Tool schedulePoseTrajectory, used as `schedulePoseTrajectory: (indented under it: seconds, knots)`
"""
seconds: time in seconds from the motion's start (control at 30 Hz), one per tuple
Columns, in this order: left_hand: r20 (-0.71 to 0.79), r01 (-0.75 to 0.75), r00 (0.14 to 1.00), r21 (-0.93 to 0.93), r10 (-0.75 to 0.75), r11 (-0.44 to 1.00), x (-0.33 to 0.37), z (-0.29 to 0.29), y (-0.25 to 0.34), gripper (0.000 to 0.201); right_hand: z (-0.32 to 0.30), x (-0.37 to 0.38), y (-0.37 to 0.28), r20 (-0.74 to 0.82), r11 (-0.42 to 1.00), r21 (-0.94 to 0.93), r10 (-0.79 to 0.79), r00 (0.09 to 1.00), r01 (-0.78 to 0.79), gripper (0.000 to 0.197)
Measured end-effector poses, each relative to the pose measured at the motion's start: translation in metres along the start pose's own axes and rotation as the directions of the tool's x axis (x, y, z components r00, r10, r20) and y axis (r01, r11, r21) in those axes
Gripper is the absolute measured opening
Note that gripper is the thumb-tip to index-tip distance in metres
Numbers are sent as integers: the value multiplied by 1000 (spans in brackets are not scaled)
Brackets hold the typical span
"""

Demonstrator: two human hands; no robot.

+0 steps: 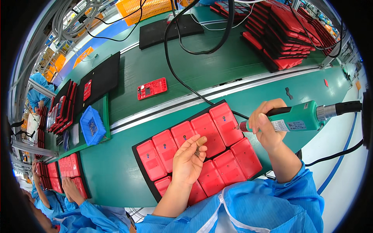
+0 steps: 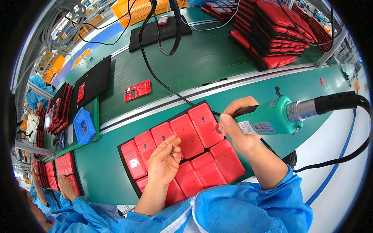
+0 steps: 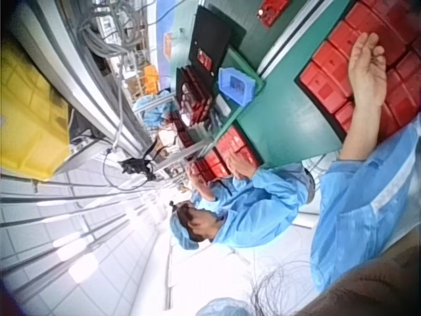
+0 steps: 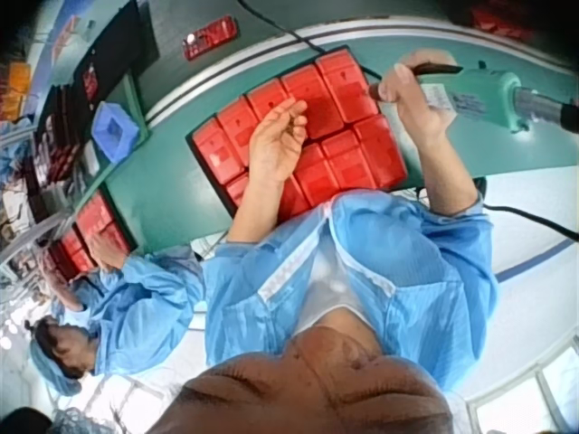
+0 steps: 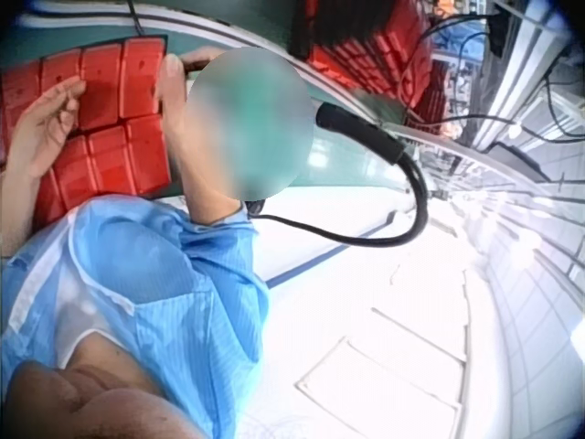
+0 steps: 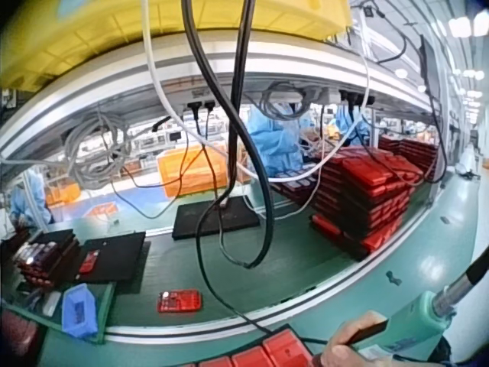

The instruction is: The person assembles electronic components by hand, securing circuit boards into red casings with screws using an electric screwdriver.

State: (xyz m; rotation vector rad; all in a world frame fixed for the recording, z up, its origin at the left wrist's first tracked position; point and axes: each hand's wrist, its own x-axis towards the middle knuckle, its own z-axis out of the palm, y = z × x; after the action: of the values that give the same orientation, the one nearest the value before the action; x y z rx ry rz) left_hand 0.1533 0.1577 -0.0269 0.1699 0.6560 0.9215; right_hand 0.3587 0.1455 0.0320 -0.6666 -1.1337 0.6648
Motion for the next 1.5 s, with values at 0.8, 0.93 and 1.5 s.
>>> schedulePoseTrajectory:
  seconds: [0.8, 0.93, 1.5]
  knots:
    - [53, -21, 998, 140, 14, 990, -2, 3, -4, 18, 10, -2, 11, -69, 967, -123, 214, 974, -221, 18]
    - [106, 9, 994, 206, -32, 979, -3, 1, -8, 12, 9, -3, 13, -44, 978, -127, 160, 986, -164, 18]
    - [239, 132, 962, 4, -130, 991, -2, -7, -5, 8, 5, 5, -15, 96, 987, -159, 0, 995, 15, 37]
